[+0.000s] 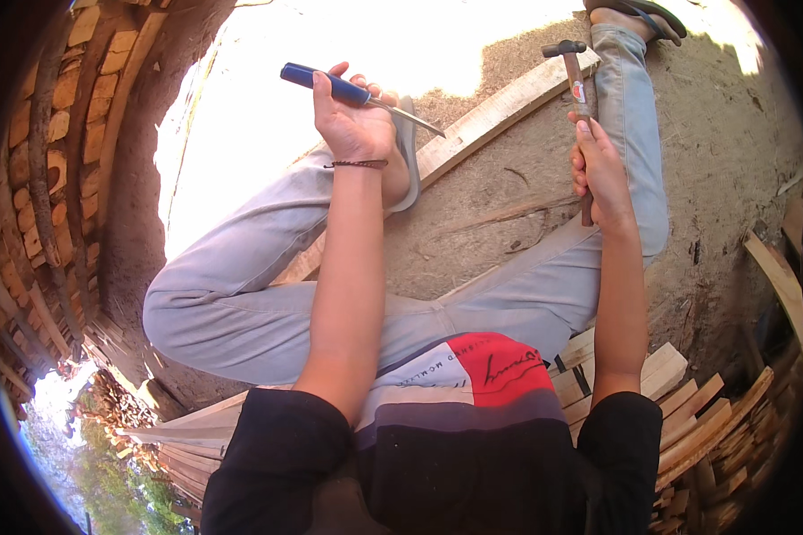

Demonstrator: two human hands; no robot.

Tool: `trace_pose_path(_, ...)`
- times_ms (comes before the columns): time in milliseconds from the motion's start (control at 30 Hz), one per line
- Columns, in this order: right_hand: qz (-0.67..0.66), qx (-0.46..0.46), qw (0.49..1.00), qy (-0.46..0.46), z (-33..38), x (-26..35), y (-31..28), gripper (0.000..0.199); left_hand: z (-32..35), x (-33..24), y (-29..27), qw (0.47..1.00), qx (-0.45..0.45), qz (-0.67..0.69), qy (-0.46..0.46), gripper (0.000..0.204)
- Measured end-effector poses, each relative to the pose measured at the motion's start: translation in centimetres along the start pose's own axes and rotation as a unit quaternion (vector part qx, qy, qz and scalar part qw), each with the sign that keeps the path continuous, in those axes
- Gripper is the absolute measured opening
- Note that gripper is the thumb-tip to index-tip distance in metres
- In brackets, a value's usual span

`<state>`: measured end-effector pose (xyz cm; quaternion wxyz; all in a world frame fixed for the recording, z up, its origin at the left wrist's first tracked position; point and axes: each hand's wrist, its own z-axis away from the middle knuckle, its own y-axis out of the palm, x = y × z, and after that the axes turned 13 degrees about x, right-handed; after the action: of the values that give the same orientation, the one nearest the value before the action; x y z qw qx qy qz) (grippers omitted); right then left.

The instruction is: The person carves a piece of wood using a hammer and a chisel while sitting on the ground.

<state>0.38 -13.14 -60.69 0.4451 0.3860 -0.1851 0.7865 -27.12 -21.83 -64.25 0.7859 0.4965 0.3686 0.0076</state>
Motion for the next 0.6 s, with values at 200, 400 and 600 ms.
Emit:
trace_pose_path(200, 0.027, 0.035, 0.999, -0.006, 0.4, 0.8, 3.2, 0.035, -1.3, 2.2, -1.2, 0.998, -0.026, -0.05, -0.027, 0.024)
trace_pose_path(400, 0.052, 0.001, 0.998, -0.032, 0.9, 1.7, 2.7, 0.034, 0.0, 3.9, -0.6, 0.99, -0.08, -0.098, -0.063, 0.017)
trace_pose_path(600, 0.051, -0.009, 0.998, -0.033, 1.3, 1.8, 2.4, 0.033, 0.2, 4.8, -2.2, 0.99, -0.032, -0.126, -0.053, 0.017)
